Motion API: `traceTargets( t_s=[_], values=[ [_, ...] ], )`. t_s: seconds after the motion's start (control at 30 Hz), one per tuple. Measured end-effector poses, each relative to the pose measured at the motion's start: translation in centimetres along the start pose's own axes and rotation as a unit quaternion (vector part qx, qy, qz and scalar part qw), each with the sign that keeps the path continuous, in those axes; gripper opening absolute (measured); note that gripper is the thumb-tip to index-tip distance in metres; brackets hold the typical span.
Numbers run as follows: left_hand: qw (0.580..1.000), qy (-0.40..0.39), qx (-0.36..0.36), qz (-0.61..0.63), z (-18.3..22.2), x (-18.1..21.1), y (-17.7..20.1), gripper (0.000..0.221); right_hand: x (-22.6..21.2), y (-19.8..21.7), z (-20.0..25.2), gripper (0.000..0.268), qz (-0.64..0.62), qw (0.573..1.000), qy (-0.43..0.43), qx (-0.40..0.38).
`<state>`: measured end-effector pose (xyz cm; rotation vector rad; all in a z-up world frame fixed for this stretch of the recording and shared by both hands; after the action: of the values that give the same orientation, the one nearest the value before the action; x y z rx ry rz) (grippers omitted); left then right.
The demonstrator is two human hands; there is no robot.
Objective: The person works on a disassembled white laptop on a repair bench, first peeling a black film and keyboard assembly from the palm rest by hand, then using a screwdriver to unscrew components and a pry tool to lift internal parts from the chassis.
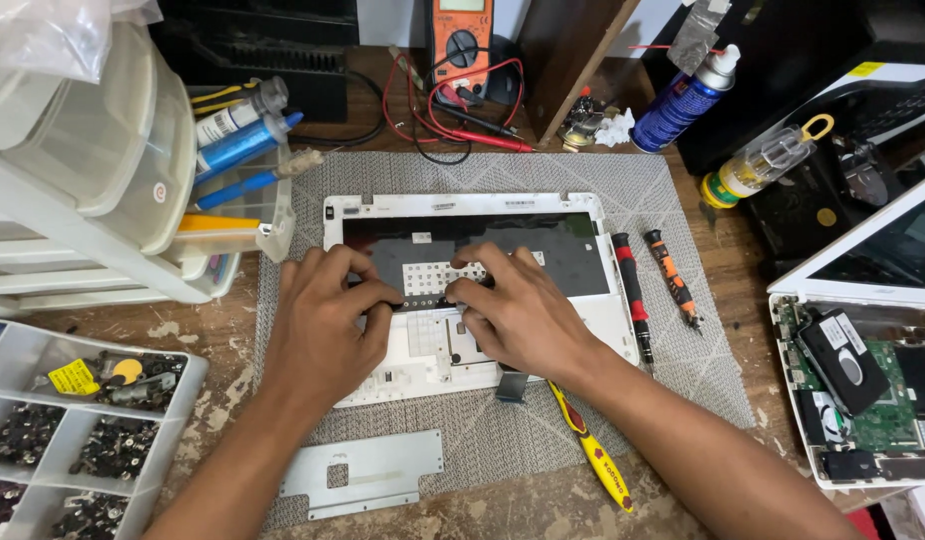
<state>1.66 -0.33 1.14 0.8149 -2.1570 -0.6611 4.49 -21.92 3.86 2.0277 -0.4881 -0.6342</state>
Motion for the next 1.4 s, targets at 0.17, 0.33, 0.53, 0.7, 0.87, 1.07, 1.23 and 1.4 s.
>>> traceTargets(
  t_s=[0.17,0.33,0.53,0.7,0.87,1.07,1.23,1.4],
  values=[
    [1.000,-0.014,0.025,-0.002,0.0,0.0,-0.1,0.021,0.0,0.1,0.1,0.020,0.006,1.000,-0.006,0.022],
    [0.993,-0.045,0.109,-0.013,-0.2,0.5,0.3,0.027,1.0,0.3,-0.3,0.025,-0.041,0.997,-0.027,0.066],
    [0.974,-0.104,0.193,0.053,-0.4,1.7,0.9,0.041,2.1,4.9,-1.1,0.030,-0.251,0.947,-0.102,0.173],
    [0.966,-0.183,0.183,0.008,0.6,3.0,-0.1,0.037,3.2,8.5,1.8,0.031,-0.240,0.944,-0.140,0.180],
    [0.969,-0.237,0.068,-0.028,0.4,7.7,0.7,0.031,5.1,12.1,5.6,0.034,-0.235,0.955,-0.152,0.103],
    [0.959,-0.232,-0.164,-0.005,-0.3,11.2,-1.1,0.040,8.0,15.3,8.8,0.034,-0.121,0.970,-0.203,-0.058],
    [0.919,-0.304,-0.251,0.019,-1.1,14.1,-2.9,0.026,10.5,15.2,10.7,0.030,-0.083,0.967,-0.210,-0.120],
    [0.892,-0.273,-0.360,-0.007,-2.3,14.6,-4.7,0.030,11.2,14.3,11.3,0.034,-0.065,0.911,-0.324,-0.246]
  ],
)
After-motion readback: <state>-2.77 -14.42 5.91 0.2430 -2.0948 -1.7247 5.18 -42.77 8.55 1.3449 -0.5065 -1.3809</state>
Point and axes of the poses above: each hand's wrist, its own z-axis away from the middle knuckle, its own y-axis out of the back of the hand, x = y × z, the point moved 2 cm from there along -z, towards the middle knuckle, and after that the axes turned 3 degrees about -y, right-handed, at the moved point
